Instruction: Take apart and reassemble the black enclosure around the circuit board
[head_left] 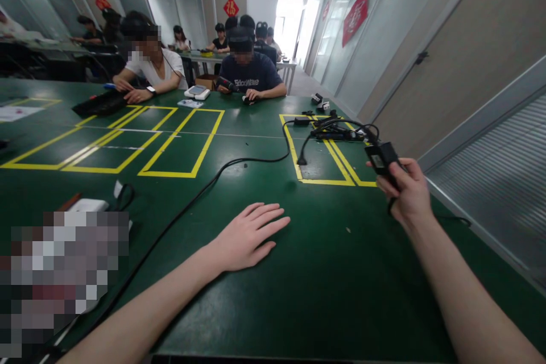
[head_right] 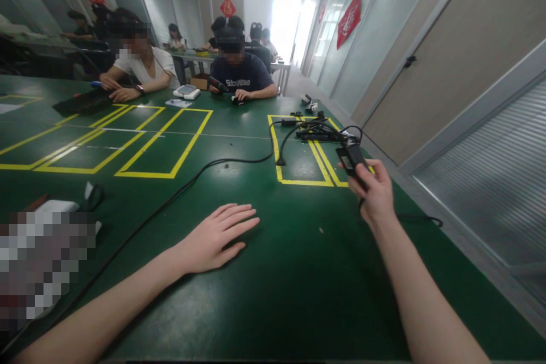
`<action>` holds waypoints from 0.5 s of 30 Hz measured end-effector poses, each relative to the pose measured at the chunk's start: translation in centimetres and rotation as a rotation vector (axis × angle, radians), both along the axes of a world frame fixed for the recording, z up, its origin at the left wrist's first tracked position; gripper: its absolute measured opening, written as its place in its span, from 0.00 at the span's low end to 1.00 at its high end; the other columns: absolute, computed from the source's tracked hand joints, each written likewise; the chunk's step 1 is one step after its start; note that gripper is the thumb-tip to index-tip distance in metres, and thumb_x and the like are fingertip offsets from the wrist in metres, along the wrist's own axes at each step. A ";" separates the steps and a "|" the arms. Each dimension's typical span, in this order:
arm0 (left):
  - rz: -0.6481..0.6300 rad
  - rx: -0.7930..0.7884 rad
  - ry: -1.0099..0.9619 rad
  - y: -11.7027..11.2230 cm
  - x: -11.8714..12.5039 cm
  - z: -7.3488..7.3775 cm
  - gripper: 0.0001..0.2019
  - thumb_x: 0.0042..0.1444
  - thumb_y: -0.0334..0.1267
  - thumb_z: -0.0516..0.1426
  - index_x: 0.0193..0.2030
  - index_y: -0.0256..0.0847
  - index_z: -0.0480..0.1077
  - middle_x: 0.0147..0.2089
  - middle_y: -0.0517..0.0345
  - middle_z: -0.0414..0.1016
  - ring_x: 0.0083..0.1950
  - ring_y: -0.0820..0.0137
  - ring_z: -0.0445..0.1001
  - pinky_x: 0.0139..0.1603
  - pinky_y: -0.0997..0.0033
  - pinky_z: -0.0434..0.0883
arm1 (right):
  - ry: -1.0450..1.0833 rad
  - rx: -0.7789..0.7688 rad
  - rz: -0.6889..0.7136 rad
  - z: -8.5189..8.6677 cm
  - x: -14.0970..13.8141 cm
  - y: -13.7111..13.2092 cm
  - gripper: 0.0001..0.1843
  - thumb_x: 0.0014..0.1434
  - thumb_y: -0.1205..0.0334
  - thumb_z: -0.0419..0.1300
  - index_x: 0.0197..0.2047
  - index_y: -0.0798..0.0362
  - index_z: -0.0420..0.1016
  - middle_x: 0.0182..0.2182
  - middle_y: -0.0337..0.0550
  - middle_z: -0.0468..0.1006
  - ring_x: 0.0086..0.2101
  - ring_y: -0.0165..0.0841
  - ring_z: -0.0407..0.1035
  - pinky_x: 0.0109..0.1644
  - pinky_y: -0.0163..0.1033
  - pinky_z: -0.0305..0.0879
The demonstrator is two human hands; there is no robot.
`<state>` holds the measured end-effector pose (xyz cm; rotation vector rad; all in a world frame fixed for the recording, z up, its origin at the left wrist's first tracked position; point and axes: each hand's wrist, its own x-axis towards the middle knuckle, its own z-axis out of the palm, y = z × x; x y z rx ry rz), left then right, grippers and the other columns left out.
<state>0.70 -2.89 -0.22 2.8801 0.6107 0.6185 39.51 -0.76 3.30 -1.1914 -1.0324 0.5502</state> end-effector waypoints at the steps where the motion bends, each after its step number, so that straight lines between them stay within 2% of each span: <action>1: -0.004 -0.038 0.018 0.0 0.1 -0.1 0.25 0.71 0.37 0.55 0.73 0.44 0.62 0.71 0.45 0.70 0.74 0.57 0.67 0.75 0.47 0.64 | -0.032 0.008 -0.088 0.0 1.1 0.2 0.27 0.49 0.40 0.68 0.37 0.45 0.57 0.33 0.41 0.83 0.15 0.22 0.44 0.21 0.31 0.41; 3: -0.001 -0.095 0.045 0.1 0.1 -0.3 0.21 0.71 0.37 0.55 0.69 0.43 0.67 0.67 0.47 0.75 0.70 0.58 0.71 0.73 0.50 0.67 | -0.152 -0.062 -0.287 -0.4 2.8 0.4 0.28 0.48 0.37 0.66 0.38 0.46 0.57 0.33 0.45 0.81 0.17 0.24 0.53 0.24 0.33 0.47; 6: 0.030 -0.124 0.075 0.1 0.1 -0.4 0.19 0.71 0.38 0.56 0.67 0.42 0.70 0.67 0.46 0.75 0.69 0.58 0.73 0.70 0.51 0.70 | -0.257 -0.147 -0.374 -1.8 3.9 0.8 0.28 0.44 0.39 0.69 0.37 0.49 0.65 0.35 0.48 0.79 0.28 0.33 0.68 0.30 0.37 0.58; 9: 0.080 -0.122 0.097 0.0 0.0 -0.6 0.22 0.70 0.39 0.58 0.69 0.42 0.68 0.73 0.43 0.68 0.72 0.54 0.69 0.70 0.48 0.70 | -0.398 -0.299 -0.375 -3.3 4.3 1.1 0.22 0.42 0.46 0.70 0.35 0.50 0.72 0.35 0.47 0.79 0.35 0.40 0.70 0.38 0.43 0.65; 12: 0.087 -0.128 0.106 0.0 -0.1 -0.7 0.21 0.71 0.41 0.57 0.68 0.40 0.69 0.73 0.41 0.67 0.73 0.54 0.68 0.71 0.47 0.69 | -0.614 -0.487 -0.412 -4.4 5.0 1.2 0.16 0.49 0.49 0.66 0.38 0.49 0.76 0.36 0.48 0.79 0.36 0.43 0.71 0.43 0.47 0.67; 15: 0.088 -0.134 0.100 -0.1 0.0 -0.8 0.19 0.71 0.41 0.57 0.65 0.41 0.72 0.71 0.42 0.70 0.73 0.55 0.68 0.72 0.48 0.68 | -0.734 -0.489 -0.474 -5.0 6.0 1.3 0.16 0.51 0.51 0.65 0.41 0.48 0.77 0.38 0.50 0.80 0.38 0.46 0.73 0.45 0.50 0.69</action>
